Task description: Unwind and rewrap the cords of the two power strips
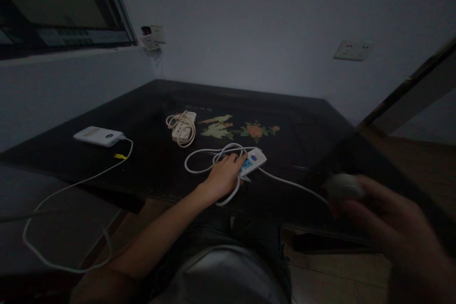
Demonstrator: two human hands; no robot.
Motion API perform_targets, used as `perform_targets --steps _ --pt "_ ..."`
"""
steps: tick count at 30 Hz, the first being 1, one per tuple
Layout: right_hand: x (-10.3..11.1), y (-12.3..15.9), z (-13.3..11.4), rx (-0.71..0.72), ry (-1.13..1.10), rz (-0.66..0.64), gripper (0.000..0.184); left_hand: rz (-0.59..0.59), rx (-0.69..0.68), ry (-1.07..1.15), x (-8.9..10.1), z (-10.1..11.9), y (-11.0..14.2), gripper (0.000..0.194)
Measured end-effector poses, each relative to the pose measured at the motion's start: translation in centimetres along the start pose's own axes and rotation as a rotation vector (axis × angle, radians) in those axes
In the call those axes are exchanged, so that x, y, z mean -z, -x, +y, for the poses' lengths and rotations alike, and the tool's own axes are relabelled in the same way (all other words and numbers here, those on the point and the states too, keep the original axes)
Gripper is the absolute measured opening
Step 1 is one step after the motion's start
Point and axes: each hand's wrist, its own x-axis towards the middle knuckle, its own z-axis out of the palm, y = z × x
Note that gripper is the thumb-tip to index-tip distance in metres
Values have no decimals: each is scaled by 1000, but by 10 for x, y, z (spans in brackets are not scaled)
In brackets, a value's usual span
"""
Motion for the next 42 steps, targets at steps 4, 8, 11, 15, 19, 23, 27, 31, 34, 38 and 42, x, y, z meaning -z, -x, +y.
perform_targets --steps 4,8,11,15,19,23,27,31,34,38,42 --pt "-57 -30 -19 206 5 -281 22 121 -101 94 -3 -9 12 75" --pt "-92 -49 -16 204 291 -304 22 185 -83 185 -1 -23 33 76" --pt "-100 -56 -21 170 419 -335 20 223 -5 220 1 -31 47 70" --pt "-103 -60 -28 241 419 -413 20 255 78 272 2 -33 60 56" --pt "-103 -66 -24 379 359 -465 20 320 153 356 0 -33 68 44" --pt "-103 -75 -19 461 306 -556 19 234 157 498 -7 -39 74 35" --pt "-105 -84 -18 510 272 -644 21 168 188 607 -12 -41 72 38" --pt "-107 -88 -17 554 250 -664 22 169 229 609 -13 -37 68 38" --pt "-105 -86 -12 540 232 -654 22 181 218 662 -14 -35 69 50" --pt "-94 -82 -7 509 206 -530 23 198 149 641 -15 -35 73 67" --pt "-84 -72 -23 533 139 -409 24 178 43 580 -16 -38 73 59"
